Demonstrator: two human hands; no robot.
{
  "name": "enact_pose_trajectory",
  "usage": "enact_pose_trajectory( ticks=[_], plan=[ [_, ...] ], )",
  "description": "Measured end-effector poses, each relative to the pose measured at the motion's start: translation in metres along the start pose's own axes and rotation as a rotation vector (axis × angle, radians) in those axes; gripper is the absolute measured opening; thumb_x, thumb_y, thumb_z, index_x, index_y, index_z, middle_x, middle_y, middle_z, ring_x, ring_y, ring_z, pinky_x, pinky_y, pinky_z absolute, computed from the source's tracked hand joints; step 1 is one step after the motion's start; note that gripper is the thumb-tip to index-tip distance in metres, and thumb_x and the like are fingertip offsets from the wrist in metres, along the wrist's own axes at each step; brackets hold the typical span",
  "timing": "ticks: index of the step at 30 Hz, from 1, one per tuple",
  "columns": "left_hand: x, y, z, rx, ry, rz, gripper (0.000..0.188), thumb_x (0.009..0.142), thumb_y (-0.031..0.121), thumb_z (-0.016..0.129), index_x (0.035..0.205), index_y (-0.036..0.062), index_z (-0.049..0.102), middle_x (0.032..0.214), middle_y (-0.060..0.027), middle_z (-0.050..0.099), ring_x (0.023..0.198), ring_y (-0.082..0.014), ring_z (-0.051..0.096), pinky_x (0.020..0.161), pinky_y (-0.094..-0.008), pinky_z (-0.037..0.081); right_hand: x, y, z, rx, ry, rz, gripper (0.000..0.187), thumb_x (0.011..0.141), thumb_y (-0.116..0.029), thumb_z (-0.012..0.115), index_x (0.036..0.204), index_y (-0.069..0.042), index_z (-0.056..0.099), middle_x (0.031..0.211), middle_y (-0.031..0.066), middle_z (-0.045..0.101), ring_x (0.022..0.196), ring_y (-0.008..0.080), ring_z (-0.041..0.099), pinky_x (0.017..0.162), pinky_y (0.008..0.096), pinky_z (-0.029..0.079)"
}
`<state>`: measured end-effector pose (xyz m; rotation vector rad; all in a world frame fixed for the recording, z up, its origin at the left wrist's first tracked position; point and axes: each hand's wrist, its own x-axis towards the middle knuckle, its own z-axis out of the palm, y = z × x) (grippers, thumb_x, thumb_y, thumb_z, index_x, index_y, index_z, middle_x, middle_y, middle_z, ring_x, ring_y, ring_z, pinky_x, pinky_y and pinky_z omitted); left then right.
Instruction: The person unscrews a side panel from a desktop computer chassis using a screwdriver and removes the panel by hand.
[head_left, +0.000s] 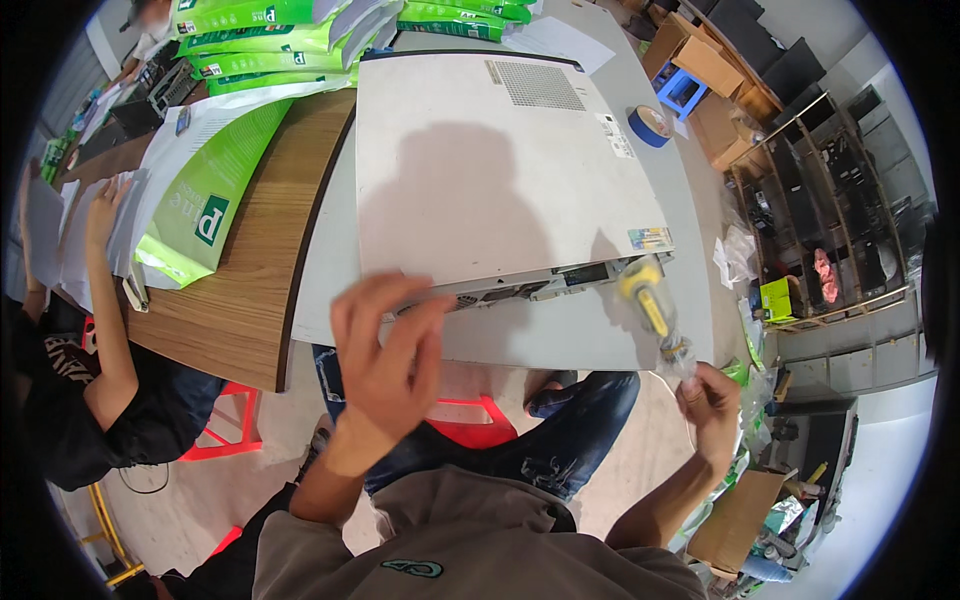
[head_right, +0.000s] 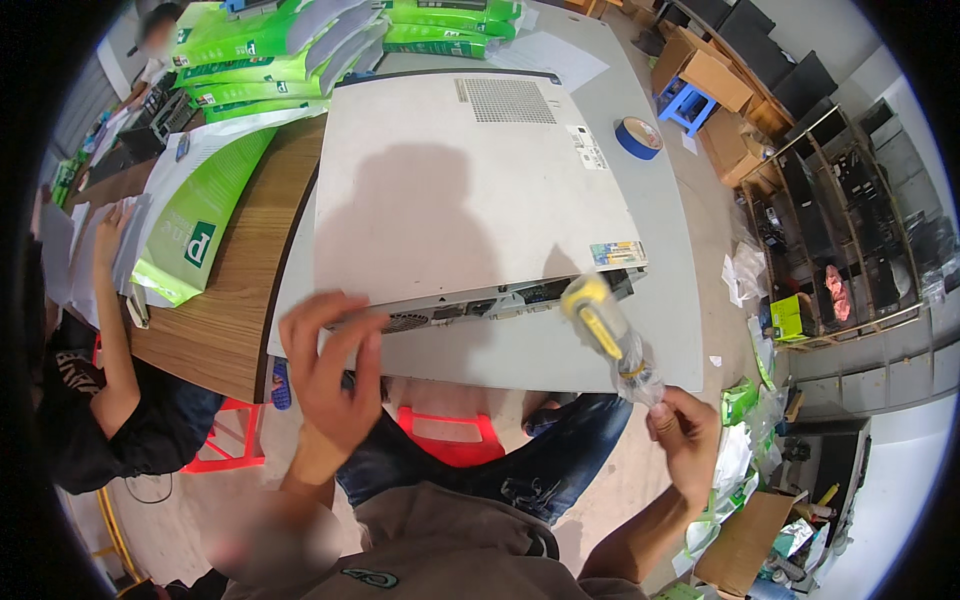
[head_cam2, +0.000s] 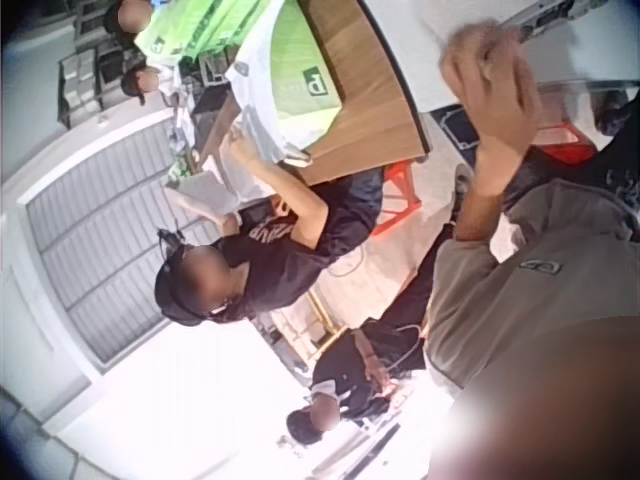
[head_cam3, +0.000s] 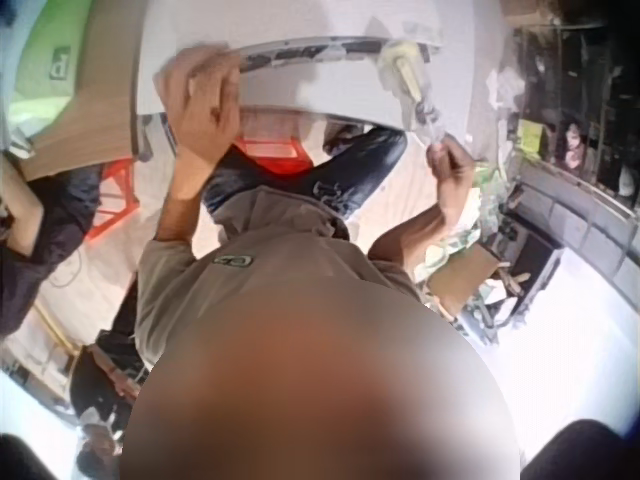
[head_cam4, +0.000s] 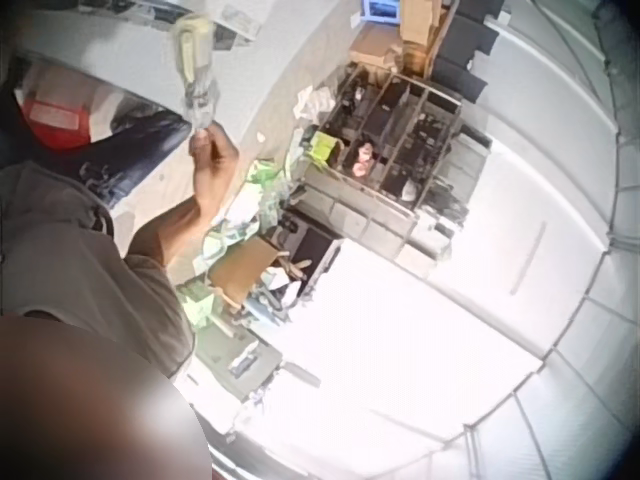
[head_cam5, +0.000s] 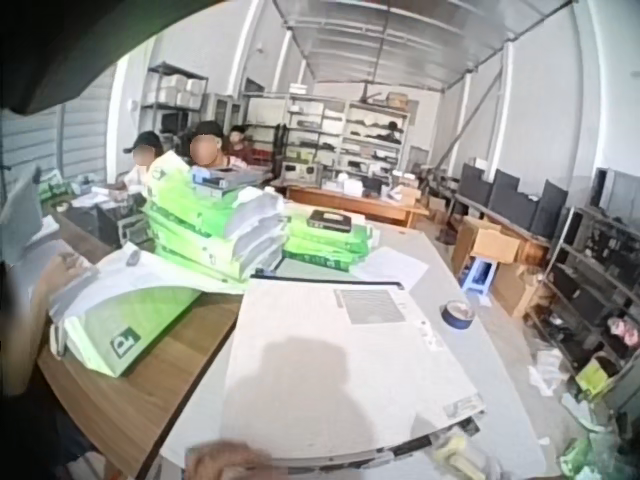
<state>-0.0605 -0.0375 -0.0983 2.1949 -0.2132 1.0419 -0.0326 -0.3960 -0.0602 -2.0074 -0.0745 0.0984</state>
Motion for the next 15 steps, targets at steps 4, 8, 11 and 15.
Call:
enact_pose_trajectory(
  ticks=[4, 8, 11, 15],
  plan=[
    [0.040, 0.009, 0.007, 0.258, -0.207, 0.072, 0.026, 0.081, 0.007, 0.069, 0.107, 0.0051, 0.066, 0.124, -0.0119, 0.057, 0.123, -0.0345, 0.047, 0.103, -0.0447, 0.037, -0.002, 0.024, 0.045, 0.660, 0.009, 0.020, 0.017, 0.098, -0.020, 0.060, 0.101, -0.003, 0.057, 0.062, -0.0034, 0.044, 0.047, 0.0040, 0.034, 0.042, 0.0212, 0.024],
    [0.077, 0.020, 0.066, 0.185, -0.314, 0.250, 0.033, 0.078, 0.010, 0.072, 0.110, 0.0051, 0.064, 0.127, -0.0141, 0.055, 0.126, -0.0353, 0.046, 0.106, -0.0457, 0.036, 0.037, 0.005, 0.084, 0.626, 0.274, -0.109, 0.021, 0.094, -0.013, 0.065, 0.106, -0.007, 0.049, 0.082, -0.0018, 0.049, 0.053, 0.0000, 0.033, 0.043, 0.0194, 0.023],
    [0.096, 0.026, 0.102, 0.356, -0.413, 0.397, 0.039, 0.076, 0.010, 0.073, 0.113, 0.0034, 0.063, 0.125, -0.0175, 0.057, 0.126, -0.0359, 0.049, 0.105, -0.0455, 0.038, 0.076, -0.005, 0.092, 0.239, 0.509, -0.227, 0.035, 0.084, -0.006, 0.076, 0.103, -0.006, 0.046, 0.086, -0.0003, 0.052, 0.058, 0.0014, 0.034, 0.047, 0.0197, 0.028],
    [0.113, 0.033, 0.113, 0.446, -0.683, 0.436, 0.044, 0.072, 0.008, 0.074, 0.114, -0.0002, 0.063, 0.118, -0.0186, 0.061, 0.114, -0.0328, 0.059, 0.091, -0.0409, 0.051, 0.100, -0.001, 0.101, 0.091, 0.651, -0.238, 0.039, 0.079, -0.007, 0.080, 0.099, -0.003, 0.047, 0.088, 0.0059, 0.055, 0.058, 0.0089, 0.041, 0.051, 0.0260, 0.037]
  ],
)
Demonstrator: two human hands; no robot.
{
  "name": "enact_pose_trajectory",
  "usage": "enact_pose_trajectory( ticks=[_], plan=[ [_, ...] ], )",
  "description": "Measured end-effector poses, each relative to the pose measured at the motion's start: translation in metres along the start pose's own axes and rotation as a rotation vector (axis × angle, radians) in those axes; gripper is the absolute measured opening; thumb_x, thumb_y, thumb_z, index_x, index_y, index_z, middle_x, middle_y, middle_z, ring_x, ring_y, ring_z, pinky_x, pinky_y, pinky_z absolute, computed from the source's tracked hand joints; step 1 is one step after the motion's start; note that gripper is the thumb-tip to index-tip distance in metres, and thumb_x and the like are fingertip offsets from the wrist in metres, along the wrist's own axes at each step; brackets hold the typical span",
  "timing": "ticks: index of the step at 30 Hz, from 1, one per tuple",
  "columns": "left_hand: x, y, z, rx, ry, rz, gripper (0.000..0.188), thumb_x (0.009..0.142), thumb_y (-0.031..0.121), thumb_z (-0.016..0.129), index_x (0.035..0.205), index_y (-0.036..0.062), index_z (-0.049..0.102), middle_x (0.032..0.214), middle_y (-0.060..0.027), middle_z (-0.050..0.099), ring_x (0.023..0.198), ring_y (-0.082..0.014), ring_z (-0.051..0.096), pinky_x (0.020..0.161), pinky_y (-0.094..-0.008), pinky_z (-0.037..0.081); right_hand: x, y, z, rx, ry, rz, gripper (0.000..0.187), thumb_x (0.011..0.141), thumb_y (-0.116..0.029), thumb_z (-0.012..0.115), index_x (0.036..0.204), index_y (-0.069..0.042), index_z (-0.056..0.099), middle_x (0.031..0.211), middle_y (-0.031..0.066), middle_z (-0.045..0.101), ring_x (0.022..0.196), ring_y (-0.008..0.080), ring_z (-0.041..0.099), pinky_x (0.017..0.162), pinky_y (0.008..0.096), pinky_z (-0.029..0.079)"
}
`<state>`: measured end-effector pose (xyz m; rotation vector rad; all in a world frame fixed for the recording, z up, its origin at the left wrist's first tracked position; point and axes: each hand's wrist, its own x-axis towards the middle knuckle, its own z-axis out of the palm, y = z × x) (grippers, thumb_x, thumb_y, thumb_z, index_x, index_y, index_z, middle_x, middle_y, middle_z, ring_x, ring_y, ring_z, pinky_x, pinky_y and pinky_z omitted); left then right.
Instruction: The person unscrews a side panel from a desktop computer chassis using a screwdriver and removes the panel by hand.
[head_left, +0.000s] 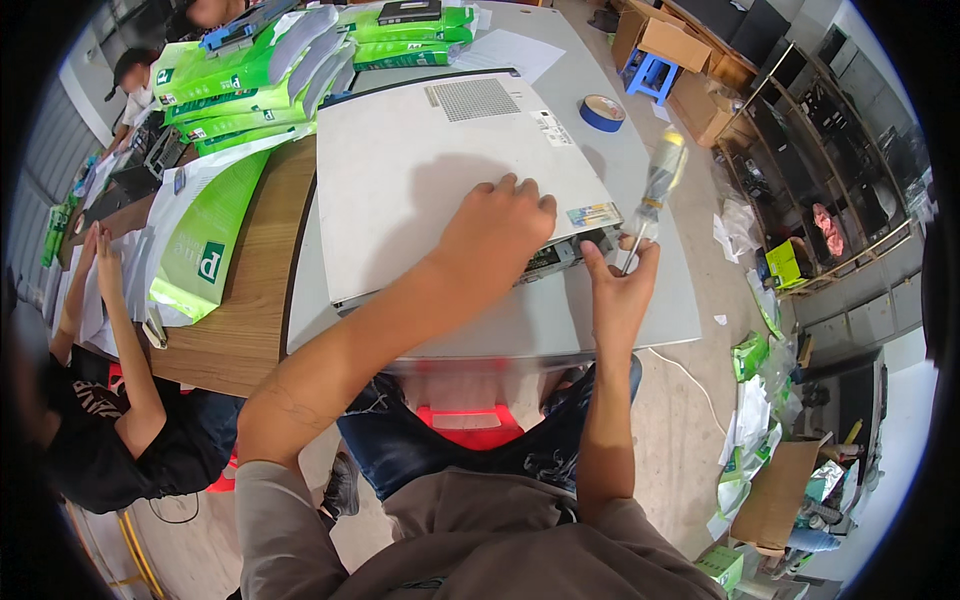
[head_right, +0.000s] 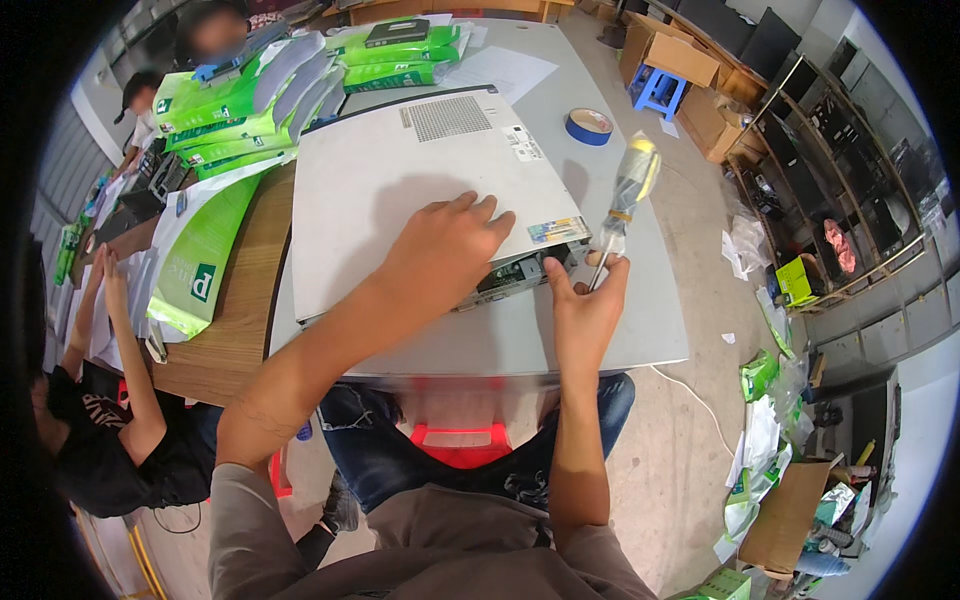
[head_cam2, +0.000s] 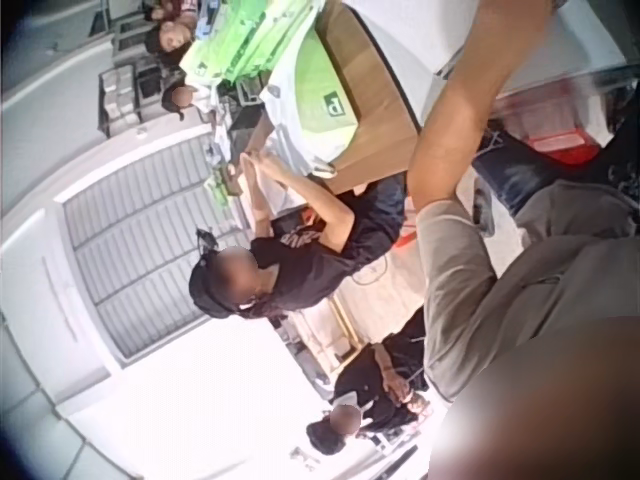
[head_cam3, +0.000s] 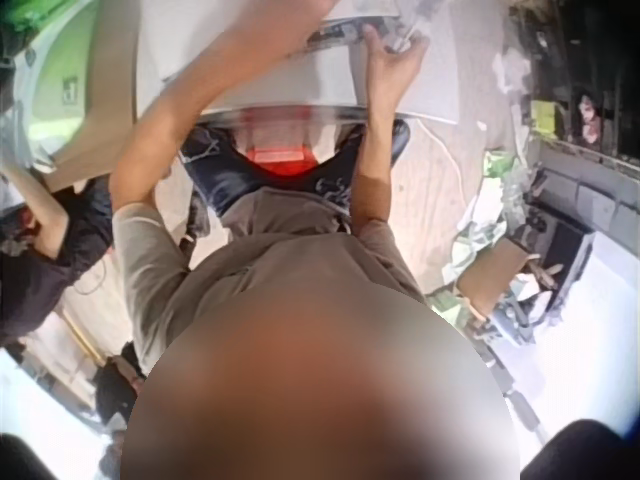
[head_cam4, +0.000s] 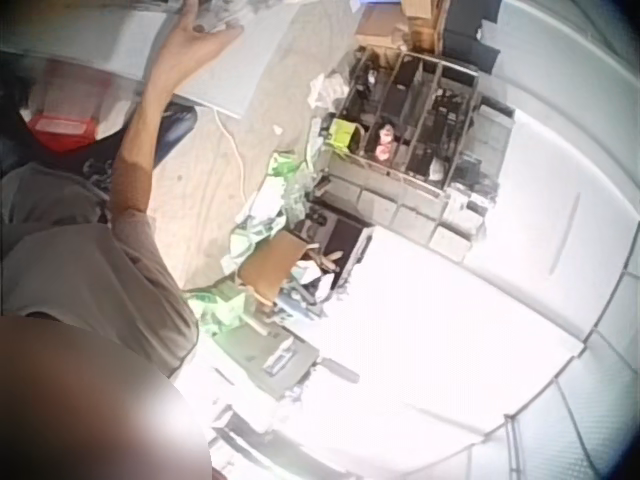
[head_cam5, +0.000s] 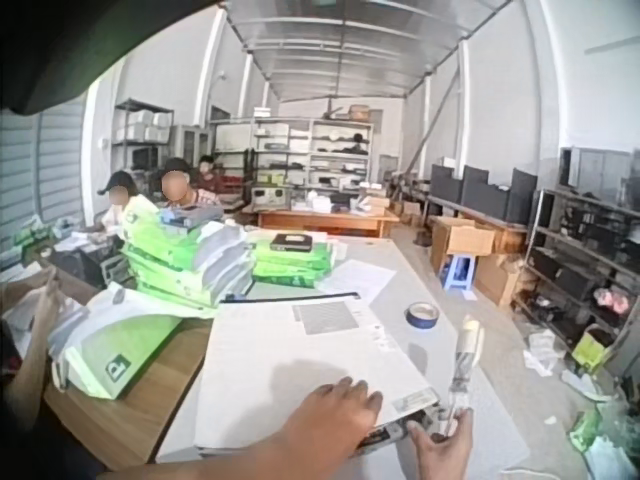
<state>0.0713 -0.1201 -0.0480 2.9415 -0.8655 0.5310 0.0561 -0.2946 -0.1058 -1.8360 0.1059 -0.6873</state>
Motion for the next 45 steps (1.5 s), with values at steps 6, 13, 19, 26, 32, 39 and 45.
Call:
enact_pose_trajectory(
  ticks=[6, 13, 19, 26, 32, 39, 45],
  plan=[
    [0.005, 0.000, -0.003, 0.022, -0.048, 0.029, 0.049, 0.070, 0.009, 0.076, 0.116, -0.0002, 0.063, 0.110, -0.0148, 0.063, 0.109, -0.0301, 0.062, 0.079, -0.0380, 0.057, 0.003, 0.015, 0.006, -0.009, 0.053, -0.008, 0.036, 0.078, -0.006, 0.079, 0.094, 0.000, 0.048, 0.084, 0.0081, 0.054, 0.058, 0.0117, 0.041, 0.051, 0.0282, 0.038],
    [-0.002, -0.001, -0.003, 0.022, 0.042, 0.022, 0.050, 0.076, 0.013, 0.074, 0.122, 0.0025, 0.060, 0.119, -0.0137, 0.062, 0.115, -0.0300, 0.060, 0.085, -0.0386, 0.055, -0.003, 0.002, 0.005, -0.045, 0.077, 0.002, 0.031, 0.079, -0.006, 0.078, 0.095, 0.001, 0.053, 0.083, 0.0052, 0.054, 0.057, 0.0109, 0.041, 0.054, 0.0276, 0.040],
    [-0.033, -0.046, -0.009, -0.463, 0.047, 0.079, 0.041, 0.090, 0.026, 0.064, 0.125, 0.0044, 0.061, 0.130, -0.0169, 0.058, 0.121, -0.0328, 0.056, 0.103, -0.0420, 0.044, -0.022, 0.014, -0.033, 0.233, -0.045, 0.165, 0.022, 0.094, -0.021, 0.066, 0.104, -0.003, 0.058, 0.084, 0.0015, 0.056, 0.053, 0.0039, 0.037, 0.045, 0.0226, 0.031],
    [-0.112, -0.074, -0.038, -0.190, 0.186, -0.307, 0.038, 0.094, 0.022, 0.059, 0.126, 0.0010, 0.059, 0.131, -0.0189, 0.056, 0.126, -0.0344, 0.050, 0.107, -0.0400, 0.037, -0.006, 0.002, -0.031, 0.184, -0.129, 0.129, 0.025, 0.098, -0.024, 0.062, 0.104, -0.001, 0.058, 0.089, 0.0018, 0.057, 0.062, 0.0070, 0.042, 0.055, 0.0221, 0.037],
    [-0.174, -0.016, 0.000, -0.737, 0.701, -0.989, 0.034, 0.101, 0.026, 0.053, 0.121, -0.0008, 0.055, 0.120, -0.0128, 0.056, 0.115, -0.0211, 0.054, 0.103, -0.0335, 0.039, 0.040, 0.025, -0.023, 0.153, -0.217, 0.102, 0.034, 0.086, -0.017, 0.076, 0.106, 0.005, 0.060, 0.089, 0.0043, 0.060, 0.087, 0.0169, 0.055, 0.084, 0.0303, 0.047],
    [-0.193, -0.008, 0.020, -0.927, 0.773, -1.054, 0.033, 0.099, 0.032, 0.059, 0.092, 0.0000, 0.057, 0.083, -0.0027, 0.058, 0.080, -0.0085, 0.050, 0.068, -0.0249, 0.040, 0.061, 0.047, -0.028, 0.206, -0.286, 0.195, 0.035, 0.083, -0.017, 0.080, 0.100, 0.006, 0.060, 0.094, 0.0096, 0.063, 0.085, 0.0169, 0.063, 0.077, 0.0328, 0.058],
    [-0.189, -0.006, 0.022, -0.925, 0.787, -1.165, 0.043, 0.098, 0.037, 0.060, 0.077, -0.0003, 0.058, 0.068, 0.0001, 0.056, 0.068, -0.0078, 0.050, 0.065, -0.0244, 0.039, 0.041, 0.053, -0.013, 0.204, -0.101, 0.273, 0.035, 0.081, -0.022, 0.082, 0.085, 0.002, 0.057, 0.089, 0.0091, 0.064, 0.080, 0.0172, 0.064, 0.075, 0.0347, 0.059]
  ],
)
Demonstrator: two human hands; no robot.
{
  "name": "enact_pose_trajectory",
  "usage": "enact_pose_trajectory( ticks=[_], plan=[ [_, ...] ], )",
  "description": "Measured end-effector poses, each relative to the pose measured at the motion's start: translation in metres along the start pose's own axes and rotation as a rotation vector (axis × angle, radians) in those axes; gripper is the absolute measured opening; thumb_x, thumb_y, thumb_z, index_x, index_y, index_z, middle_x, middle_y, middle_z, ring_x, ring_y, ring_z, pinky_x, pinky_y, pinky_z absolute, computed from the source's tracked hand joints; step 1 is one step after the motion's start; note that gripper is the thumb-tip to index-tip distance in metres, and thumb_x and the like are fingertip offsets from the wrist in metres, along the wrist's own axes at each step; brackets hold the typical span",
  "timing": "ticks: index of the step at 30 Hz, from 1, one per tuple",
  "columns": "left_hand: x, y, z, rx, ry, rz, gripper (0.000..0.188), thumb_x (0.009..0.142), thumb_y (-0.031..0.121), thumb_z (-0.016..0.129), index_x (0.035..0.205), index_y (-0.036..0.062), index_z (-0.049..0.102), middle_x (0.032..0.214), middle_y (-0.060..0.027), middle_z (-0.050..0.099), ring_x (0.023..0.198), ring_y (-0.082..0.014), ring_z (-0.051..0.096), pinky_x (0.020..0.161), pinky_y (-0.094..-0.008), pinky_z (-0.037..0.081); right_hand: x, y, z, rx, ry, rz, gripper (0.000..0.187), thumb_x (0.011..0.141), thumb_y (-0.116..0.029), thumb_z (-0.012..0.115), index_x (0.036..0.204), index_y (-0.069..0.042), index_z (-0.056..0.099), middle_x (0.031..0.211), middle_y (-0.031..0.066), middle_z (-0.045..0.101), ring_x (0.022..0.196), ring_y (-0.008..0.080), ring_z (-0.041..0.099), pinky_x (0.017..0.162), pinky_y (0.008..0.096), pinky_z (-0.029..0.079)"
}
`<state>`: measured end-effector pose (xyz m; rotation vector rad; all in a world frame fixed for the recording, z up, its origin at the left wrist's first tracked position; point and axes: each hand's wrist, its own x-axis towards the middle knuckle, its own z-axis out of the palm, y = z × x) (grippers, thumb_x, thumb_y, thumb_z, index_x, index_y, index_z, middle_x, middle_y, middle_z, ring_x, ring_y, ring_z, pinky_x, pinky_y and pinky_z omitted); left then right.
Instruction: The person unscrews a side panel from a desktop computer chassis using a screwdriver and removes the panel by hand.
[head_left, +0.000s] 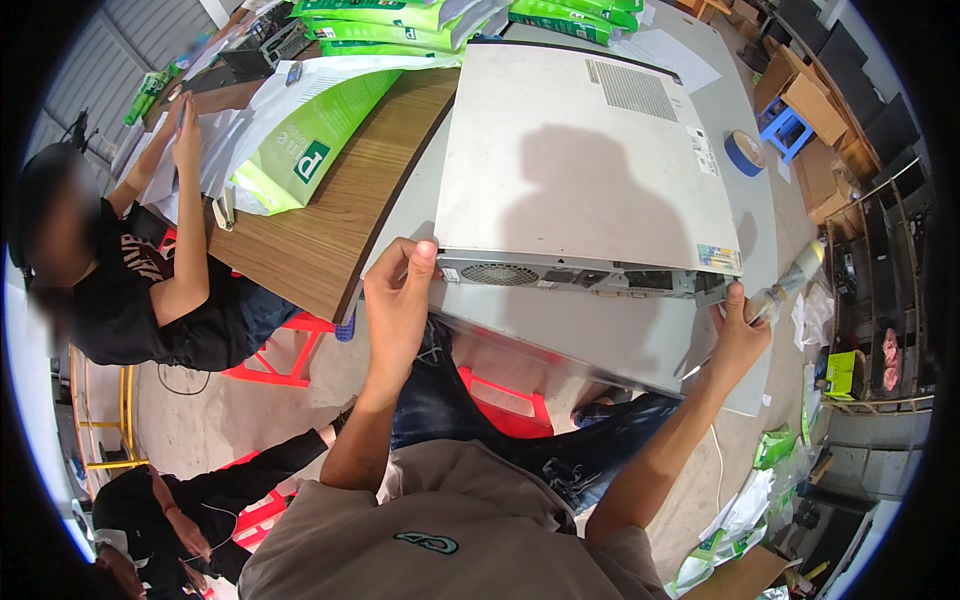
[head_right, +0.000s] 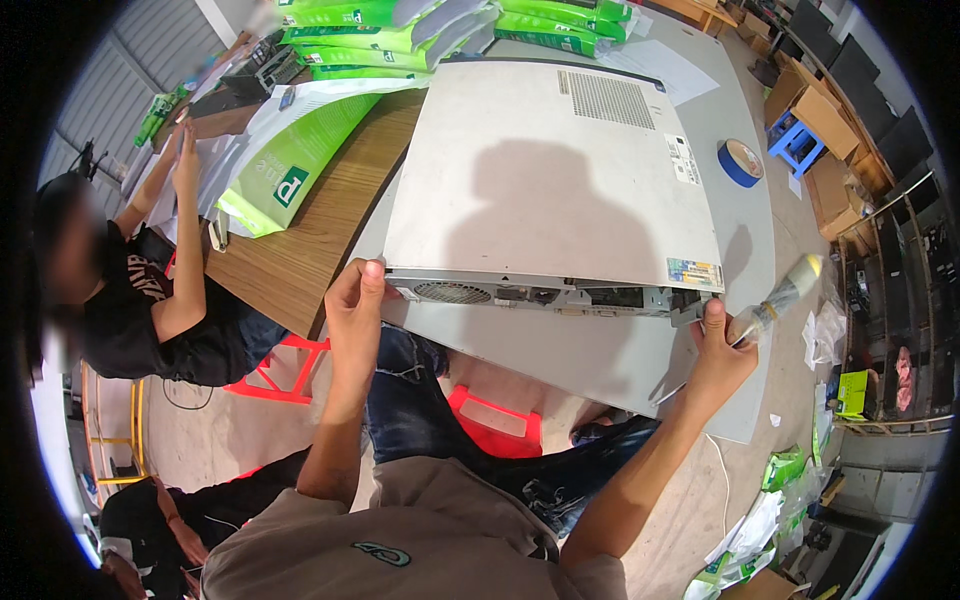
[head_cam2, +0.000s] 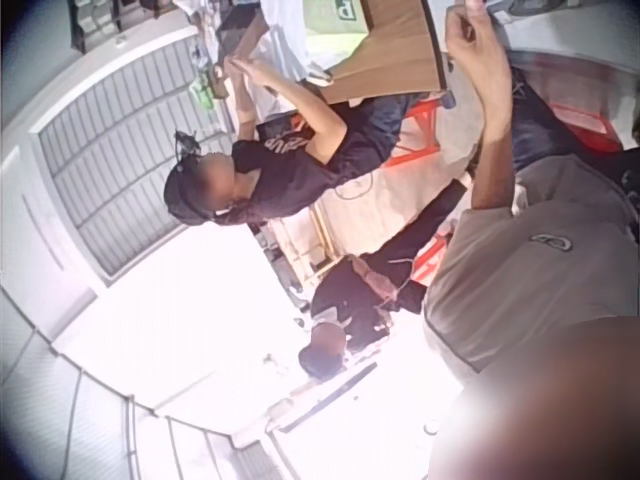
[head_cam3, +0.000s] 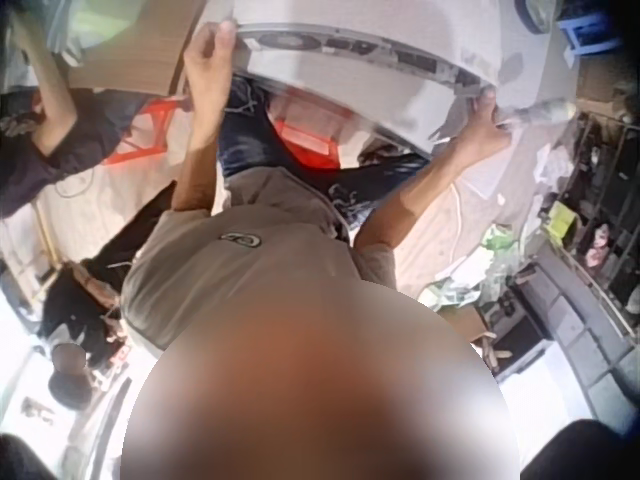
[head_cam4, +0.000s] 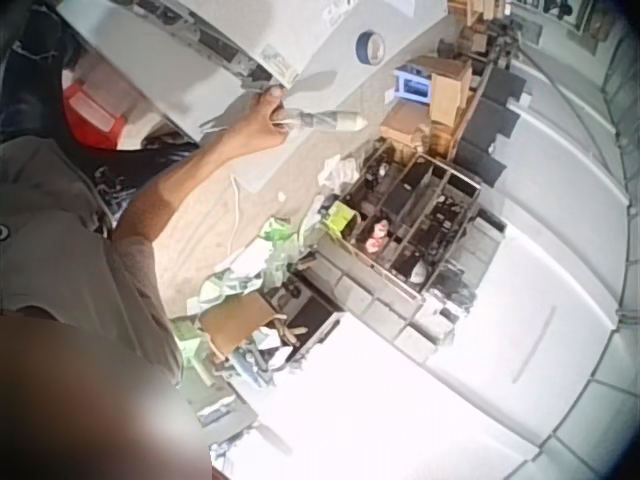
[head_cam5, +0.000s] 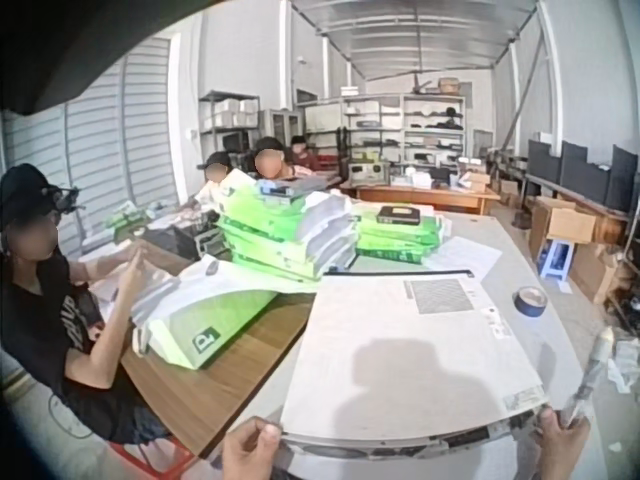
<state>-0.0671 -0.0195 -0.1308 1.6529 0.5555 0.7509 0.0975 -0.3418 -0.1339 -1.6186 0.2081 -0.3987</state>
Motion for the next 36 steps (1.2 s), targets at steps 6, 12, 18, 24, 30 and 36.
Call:
enact_pose_trajectory(
  ticks=[6, 12, 18, 24, 30, 36],
  plan=[
    [-0.007, -0.001, 0.013, -0.123, 0.166, 0.001, 0.034, 0.096, 0.027, 0.065, 0.077, -0.0008, 0.061, 0.066, -0.0014, 0.059, 0.063, -0.0064, 0.052, 0.059, -0.0226, 0.038, -0.013, -0.002, 0.013, 0.053, 0.155, -0.012, 0.036, 0.080, -0.024, 0.083, 0.081, 0.000, 0.056, 0.084, 0.0085, 0.064, 0.077, 0.0163, 0.064, 0.074, 0.0347, 0.059],
    [-0.010, -0.005, 0.022, -0.175, 0.282, 0.034, 0.031, 0.094, 0.023, 0.068, 0.075, -0.0006, 0.062, 0.066, -0.0040, 0.060, 0.058, -0.0104, 0.057, 0.055, -0.0245, 0.045, -0.010, 0.001, 0.010, 0.076, 0.164, 0.009, 0.036, 0.079, -0.024, 0.083, 0.084, 0.002, 0.058, 0.082, 0.0078, 0.063, 0.075, 0.0155, 0.063, 0.072, 0.0326, 0.058],
    [-0.008, -0.005, 0.019, -0.180, 0.260, -0.012, 0.040, 0.093, 0.026, 0.069, 0.063, 0.0017, 0.056, 0.063, -0.0063, 0.059, 0.053, -0.0115, 0.056, 0.048, -0.0252, 0.045, -0.008, -0.002, 0.006, 0.063, 0.112, 0.042, 0.035, 0.081, -0.025, 0.083, 0.081, 0.001, 0.059, 0.081, 0.0066, 0.062, 0.072, 0.0145, 0.061, 0.070, 0.0303, 0.057],
    [-0.005, -0.006, 0.016, -0.084, 0.263, -0.016, 0.042, 0.093, 0.029, 0.068, 0.061, 0.0041, 0.055, 0.057, -0.0036, 0.057, 0.047, -0.0076, 0.049, 0.043, -0.0222, 0.038, -0.010, -0.001, 0.005, 0.054, 0.066, 0.026, 0.034, 0.083, -0.027, 0.080, 0.085, 0.000, 0.059, 0.082, 0.0050, 0.061, 0.072, 0.0133, 0.059, 0.070, 0.0301, 0.057],
    [0.008, -0.002, 0.011, -0.137, 0.227, -0.007, 0.044, 0.091, 0.029, 0.072, 0.059, 0.0048, 0.051, 0.057, -0.0016, 0.055, 0.050, -0.0055, 0.047, 0.045, -0.0208, 0.035, -0.017, -0.005, 0.002, 0.046, 0.009, 0.000, 0.037, 0.084, -0.031, 0.079, 0.091, 0.001, 0.060, 0.086, 0.0066, 0.063, 0.075, 0.0145, 0.062, 0.071, 0.0299, 0.058],
    [0.009, -0.004, 0.010, -0.128, 0.216, 0.007, 0.042, 0.092, 0.030, 0.071, 0.063, 0.0037, 0.055, 0.057, -0.0009, 0.054, 0.050, -0.0057, 0.047, 0.045, -0.0204, 0.036, -0.013, -0.013, 0.004, 0.126, 0.067, 0.029, 0.042, 0.084, -0.032, 0.079, 0.086, 0.004, 0.058, 0.080, 0.0092, 0.062, 0.070, 0.0157, 0.062, 0.066, 0.0291, 0.058]
  ],
)
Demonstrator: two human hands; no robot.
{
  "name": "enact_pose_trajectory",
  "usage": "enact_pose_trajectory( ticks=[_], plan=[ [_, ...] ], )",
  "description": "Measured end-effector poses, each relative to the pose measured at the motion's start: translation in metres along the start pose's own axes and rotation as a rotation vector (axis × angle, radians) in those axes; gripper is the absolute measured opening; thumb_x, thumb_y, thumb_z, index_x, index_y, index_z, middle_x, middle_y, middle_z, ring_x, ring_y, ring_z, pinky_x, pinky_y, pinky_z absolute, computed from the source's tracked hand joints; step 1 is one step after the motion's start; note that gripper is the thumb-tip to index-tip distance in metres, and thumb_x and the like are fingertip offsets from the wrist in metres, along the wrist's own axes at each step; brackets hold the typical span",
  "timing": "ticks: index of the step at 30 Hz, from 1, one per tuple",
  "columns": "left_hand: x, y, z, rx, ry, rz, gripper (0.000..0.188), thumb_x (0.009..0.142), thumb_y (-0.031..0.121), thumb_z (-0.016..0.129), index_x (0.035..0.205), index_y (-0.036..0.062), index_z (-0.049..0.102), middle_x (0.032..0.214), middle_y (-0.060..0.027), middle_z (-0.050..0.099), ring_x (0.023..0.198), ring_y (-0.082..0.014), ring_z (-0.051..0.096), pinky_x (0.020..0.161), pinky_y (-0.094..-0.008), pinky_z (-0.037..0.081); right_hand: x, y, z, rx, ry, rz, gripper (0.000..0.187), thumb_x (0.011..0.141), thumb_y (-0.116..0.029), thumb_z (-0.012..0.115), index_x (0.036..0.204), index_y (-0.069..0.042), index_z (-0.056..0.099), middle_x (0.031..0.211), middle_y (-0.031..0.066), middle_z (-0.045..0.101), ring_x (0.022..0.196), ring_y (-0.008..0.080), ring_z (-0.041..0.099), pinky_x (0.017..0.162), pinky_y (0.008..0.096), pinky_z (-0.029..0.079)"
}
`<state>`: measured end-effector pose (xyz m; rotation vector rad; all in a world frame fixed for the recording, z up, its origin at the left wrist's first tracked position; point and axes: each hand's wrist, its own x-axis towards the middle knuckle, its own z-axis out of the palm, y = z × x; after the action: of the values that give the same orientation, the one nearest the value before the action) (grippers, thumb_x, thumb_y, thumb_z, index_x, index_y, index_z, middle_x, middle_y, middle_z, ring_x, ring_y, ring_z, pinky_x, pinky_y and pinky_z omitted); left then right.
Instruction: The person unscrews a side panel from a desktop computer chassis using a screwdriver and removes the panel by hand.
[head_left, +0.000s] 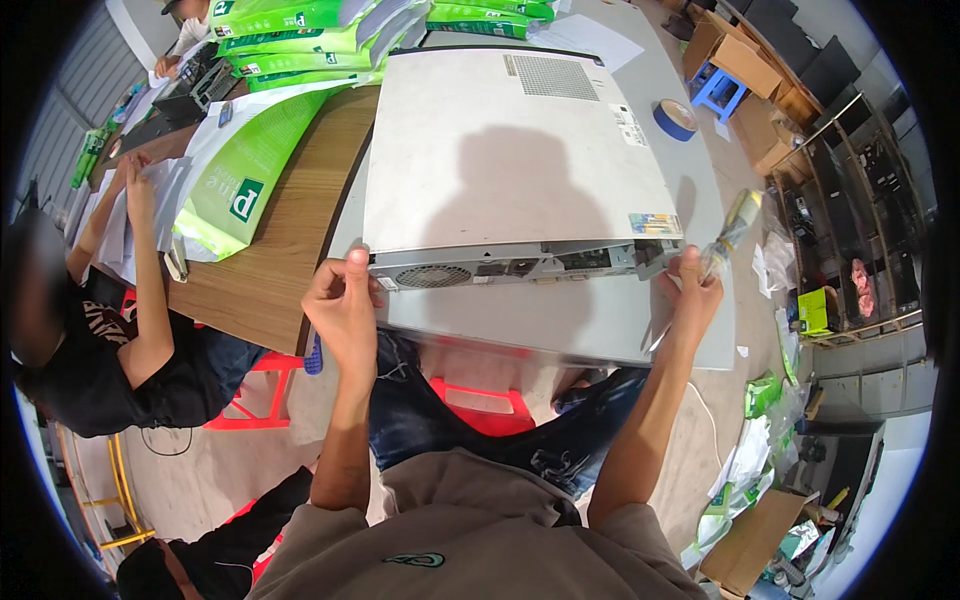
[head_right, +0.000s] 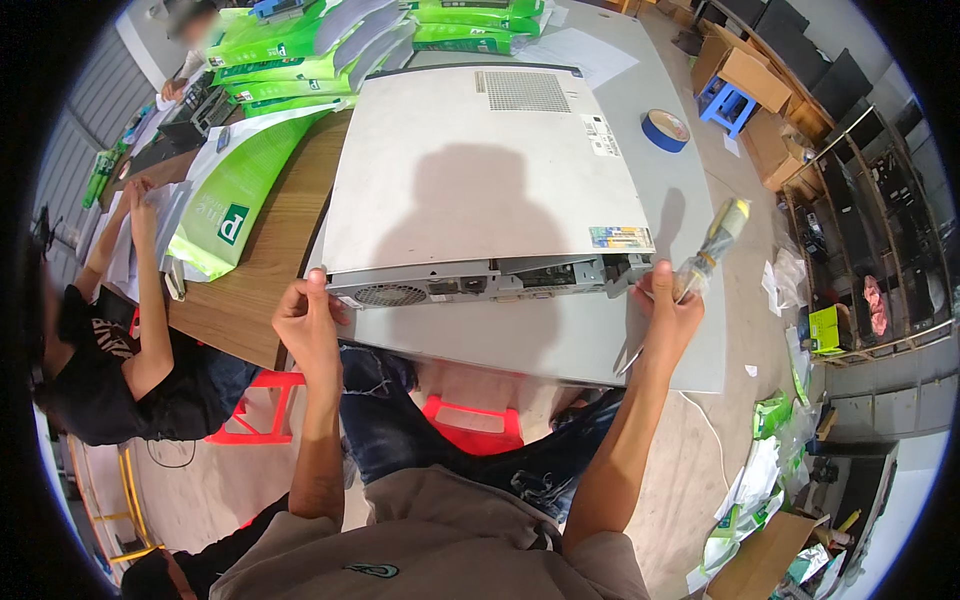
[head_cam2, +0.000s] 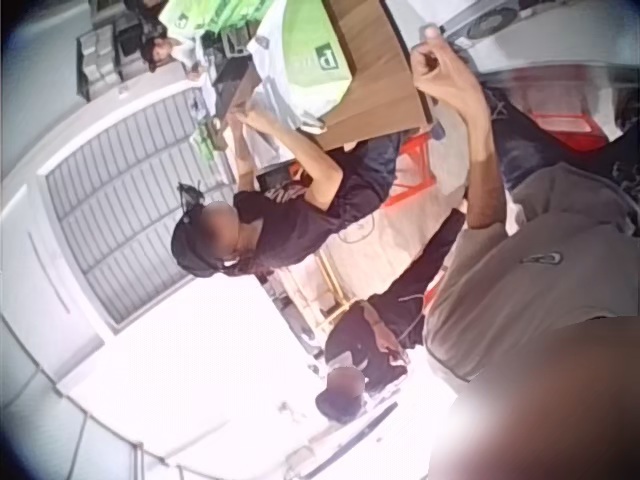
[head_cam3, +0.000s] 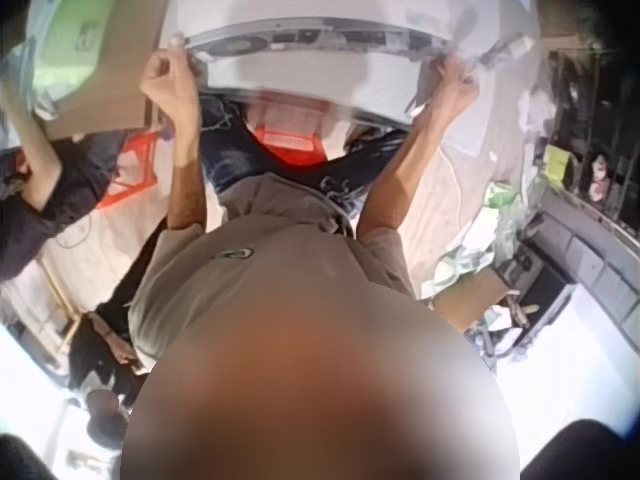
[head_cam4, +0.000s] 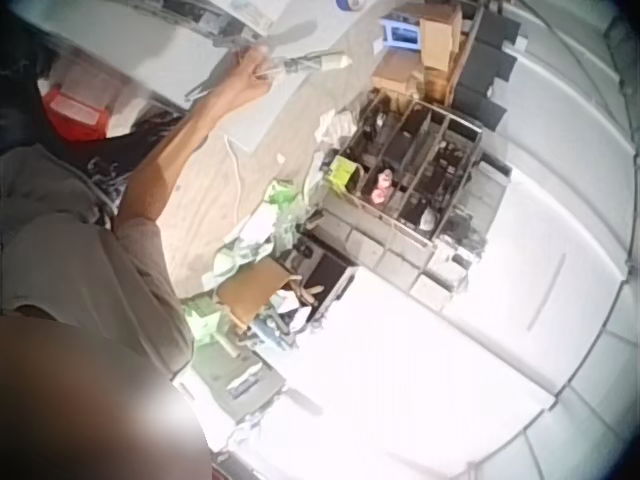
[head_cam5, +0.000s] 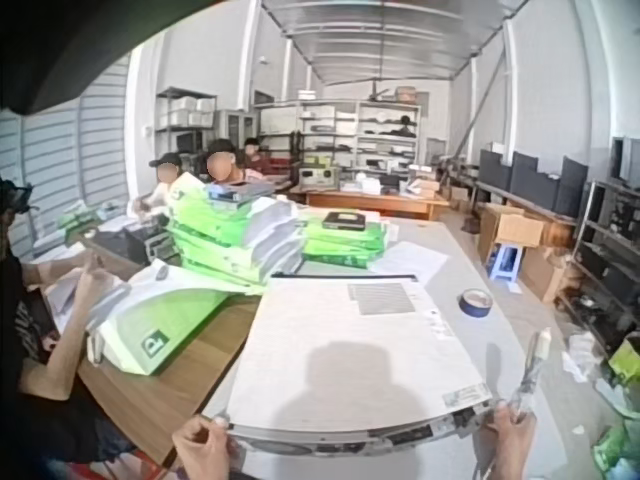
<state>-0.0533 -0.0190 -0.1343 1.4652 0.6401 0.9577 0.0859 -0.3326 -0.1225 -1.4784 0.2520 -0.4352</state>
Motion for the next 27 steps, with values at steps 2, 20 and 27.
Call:
enact_pose_trajectory(
  ticks=[2, 20, 27],
  plan=[
    [-0.002, 0.002, 0.002, 0.031, 0.015, -0.028, 0.041, 0.092, 0.030, 0.071, 0.064, 0.0032, 0.056, 0.057, -0.0008, 0.054, 0.050, -0.0058, 0.047, 0.045, -0.0205, 0.036, 0.013, 0.006, -0.006, -0.076, -0.081, 0.025, 0.044, 0.084, -0.036, 0.078, 0.087, 0.004, 0.059, 0.079, 0.0092, 0.062, 0.066, 0.0157, 0.062, 0.062, 0.0288, 0.059],
    [0.012, -0.004, -0.001, -0.068, -0.084, -0.010, 0.037, 0.100, 0.026, 0.058, 0.070, 0.0046, 0.052, 0.059, 0.0016, 0.048, 0.049, -0.0054, 0.047, 0.045, -0.0218, 0.036, 0.027, 0.011, -0.002, -0.155, -0.054, -0.053, 0.044, 0.093, -0.040, 0.067, 0.078, 0.000, 0.055, 0.067, 0.0053, 0.057, 0.059, 0.0136, 0.056, 0.060, 0.0265, 0.050],
    [0.078, -0.010, 0.020, -0.055, -0.366, -0.148, 0.054, 0.099, 0.044, 0.050, 0.132, 0.0025, 0.046, 0.128, -0.0120, 0.051, 0.120, -0.0230, 0.049, 0.099, -0.0378, 0.041, 0.046, -0.021, 0.006, 0.020, -0.512, 0.022, 0.062, 0.096, -0.046, 0.058, 0.115, 0.013, 0.056, 0.126, 0.0245, 0.060, 0.119, 0.0255, 0.059, 0.104, 0.0369, 0.044]
  ],
)
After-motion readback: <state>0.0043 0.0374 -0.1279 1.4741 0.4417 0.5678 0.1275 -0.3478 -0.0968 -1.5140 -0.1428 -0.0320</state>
